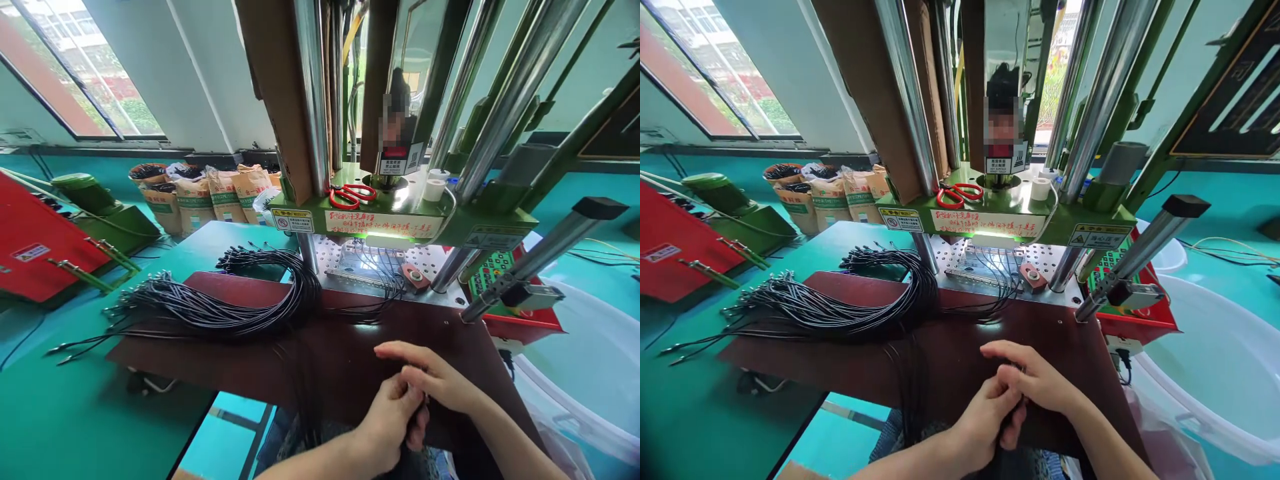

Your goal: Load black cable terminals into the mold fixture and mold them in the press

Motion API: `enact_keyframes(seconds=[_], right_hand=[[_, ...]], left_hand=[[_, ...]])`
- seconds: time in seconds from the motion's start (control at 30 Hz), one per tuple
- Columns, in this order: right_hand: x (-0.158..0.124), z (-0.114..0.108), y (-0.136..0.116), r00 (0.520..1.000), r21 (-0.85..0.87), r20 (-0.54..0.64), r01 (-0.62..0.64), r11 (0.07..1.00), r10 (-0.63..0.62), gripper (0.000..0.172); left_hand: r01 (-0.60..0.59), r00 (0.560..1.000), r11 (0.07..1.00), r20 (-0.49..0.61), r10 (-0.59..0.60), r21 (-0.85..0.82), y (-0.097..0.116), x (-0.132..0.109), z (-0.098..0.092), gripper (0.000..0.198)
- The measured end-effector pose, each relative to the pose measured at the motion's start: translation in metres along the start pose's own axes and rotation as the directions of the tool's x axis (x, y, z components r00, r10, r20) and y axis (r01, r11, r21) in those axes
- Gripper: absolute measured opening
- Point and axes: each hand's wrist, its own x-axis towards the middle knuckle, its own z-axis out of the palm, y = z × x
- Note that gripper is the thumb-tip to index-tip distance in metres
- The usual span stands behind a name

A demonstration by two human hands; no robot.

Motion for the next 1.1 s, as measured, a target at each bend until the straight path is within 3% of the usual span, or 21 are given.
enact_keyframes(seconds=[0.07,0.1,0.17,0.2,0.27,0.43,0.63,0.8,0.93,1.0,1.1], right_hand=[[0.008,-0.011,0.023,0.978,-0.116,-0.202,-0.071,0.991,0.047,0.038],[0.013,-0.018,0.036,0.937,-0.235,-0.345,-0.145,0.961,0.057,0.037],[0.023,-0.030,0.063,0.847,-0.515,-0.530,-0.298,0.804,-0.026,0.034],[0.028,-0.035,0.073,0.840,-0.627,-0.538,-0.344,0.699,-0.068,0.034],[0.038,-0.039,0.084,0.851,-0.720,-0.516,-0.372,0.586,-0.094,0.036],[0.061,-0.030,0.067,0.862,-0.773,-0.500,-0.403,0.489,-0.080,0.030],[0.088,-0.027,0.053,0.898,-0.799,-0.436,-0.361,0.482,-0.050,0.027],[0.102,-0.036,0.056,0.931,-0.789,-0.358,-0.341,0.511,0.068,0.021],[0.086,-0.037,0.050,0.920,-0.757,-0.308,-0.392,0.523,0.243,0.022],[0.065,-0.033,0.046,0.893,-0.739,-0.317,-0.444,0.506,0.320,0.024],[0.023,-0.027,0.039,0.845,-0.711,-0.371,-0.526,0.467,0.386,0.013]], left_hand=[[-0.065,0.996,0.998,-0.067,0.064,-0.016,0.009,0.002,-0.010,0.046],[-0.109,0.990,0.994,-0.098,0.106,-0.025,0.014,0.004,-0.016,0.046],[-0.171,0.976,0.984,-0.141,0.163,-0.046,0.021,0.005,-0.027,0.044],[-0.183,0.974,0.982,-0.148,0.173,-0.056,0.023,0.006,-0.031,0.044],[-0.185,0.975,0.980,-0.138,0.173,-0.075,0.024,0.006,-0.037,0.042],[-0.186,0.978,0.978,-0.115,0.175,-0.098,0.023,0.003,-0.040,0.041],[-0.273,0.960,0.957,-0.096,0.264,-0.093,0.019,-0.002,-0.038,0.038],[-0.316,0.946,0.949,-0.080,0.314,-0.008,0.014,-0.003,-0.035,0.040],[-0.290,0.950,0.956,-0.108,0.294,0.047,0.015,-0.007,-0.033,0.044],[-0.279,0.951,0.959,-0.122,0.284,0.059,0.016,-0.009,-0.033,0.045],[-0.265,0.955,0.961,-0.116,0.274,0.080,0.018,-0.011,-0.032,0.046]])
